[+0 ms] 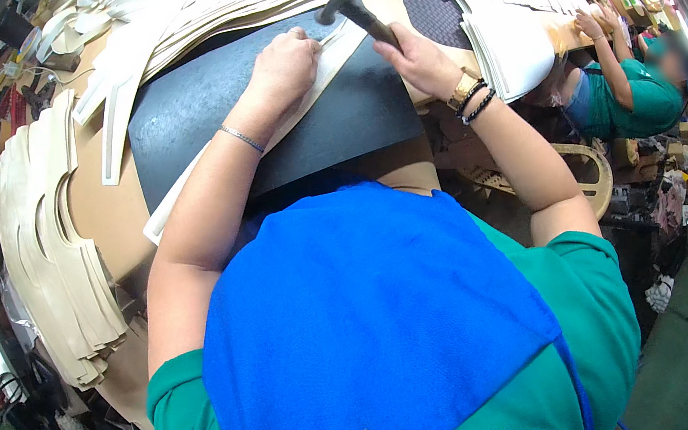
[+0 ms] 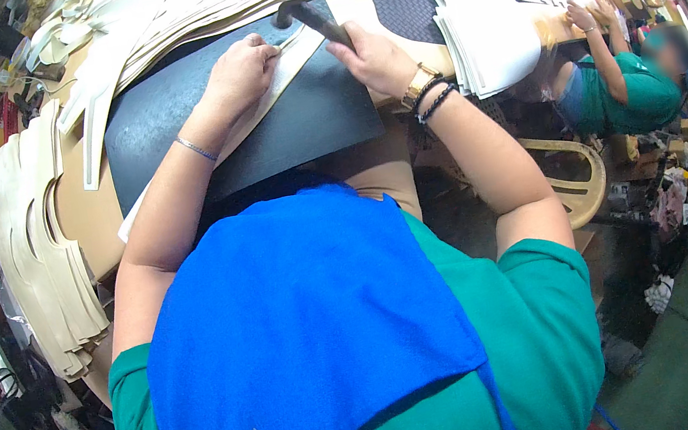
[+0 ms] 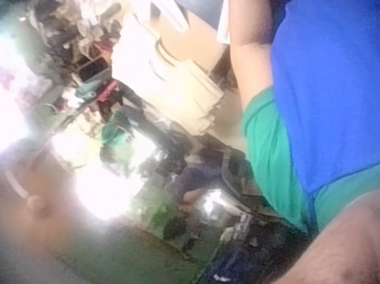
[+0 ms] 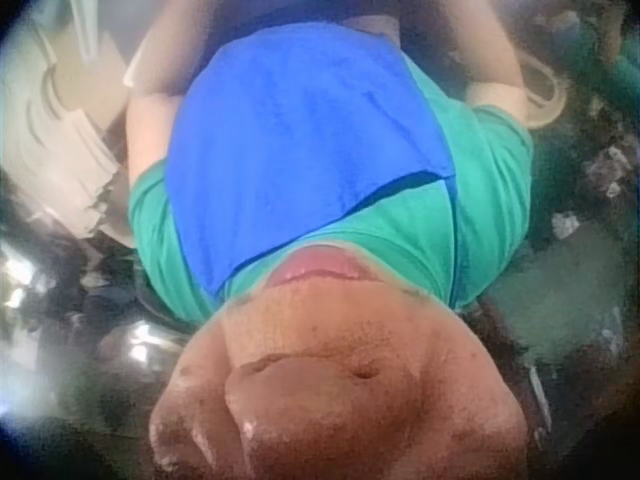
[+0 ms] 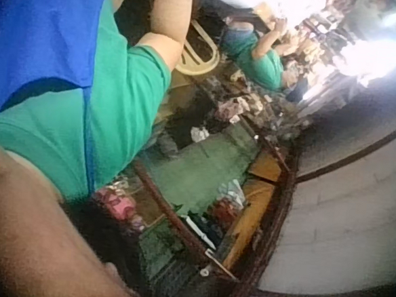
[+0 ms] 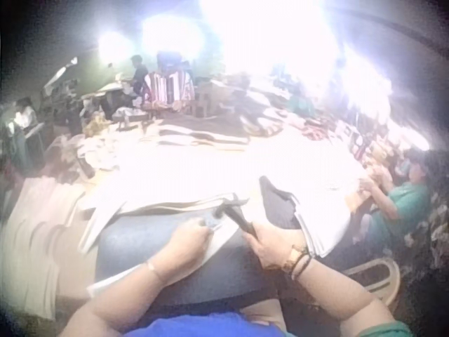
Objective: The person uses a hammer to repeatedly strike a small, curved piece of light-colored material placed on a dark work surface. They pick up the piece, reposition it, and continue hammering it along its edges.
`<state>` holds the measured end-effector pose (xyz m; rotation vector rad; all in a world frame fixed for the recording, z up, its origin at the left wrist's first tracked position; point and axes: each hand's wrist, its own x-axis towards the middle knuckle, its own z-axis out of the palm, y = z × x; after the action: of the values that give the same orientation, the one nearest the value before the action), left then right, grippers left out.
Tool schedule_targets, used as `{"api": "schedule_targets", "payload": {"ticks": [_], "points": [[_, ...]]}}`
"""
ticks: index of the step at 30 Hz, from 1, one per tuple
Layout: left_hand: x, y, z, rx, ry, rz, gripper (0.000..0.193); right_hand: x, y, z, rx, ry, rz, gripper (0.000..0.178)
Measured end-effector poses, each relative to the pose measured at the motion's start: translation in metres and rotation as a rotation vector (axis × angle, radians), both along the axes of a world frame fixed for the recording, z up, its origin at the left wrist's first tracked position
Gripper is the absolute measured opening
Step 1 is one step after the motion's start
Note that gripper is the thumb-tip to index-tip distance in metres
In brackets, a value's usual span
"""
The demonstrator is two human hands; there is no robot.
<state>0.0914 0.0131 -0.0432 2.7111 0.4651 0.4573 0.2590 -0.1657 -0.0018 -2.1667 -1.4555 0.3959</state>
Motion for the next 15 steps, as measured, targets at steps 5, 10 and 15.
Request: {"api": "schedule_targets", "payload": {"ticks": [5, 10, 15], "points": [[-0.011, 0.009, 0.013, -0.273, 0.063, 0.001, 0.023, -0.005, 0.001, 0.006, -0.064, -0.056, -0.001, 0.042], [-0.022, 0.013, 0.009, -0.191, -0.039, -0.059, 0.023, -0.017, 0.004, 0.009, -0.105, -0.143, 0.014, 0.039], [-0.027, 0.016, 0.014, -0.281, 0.093, -0.074, 0.027, -0.024, -0.001, -0.001, -0.129, -0.094, 0.072, 0.042]]}}
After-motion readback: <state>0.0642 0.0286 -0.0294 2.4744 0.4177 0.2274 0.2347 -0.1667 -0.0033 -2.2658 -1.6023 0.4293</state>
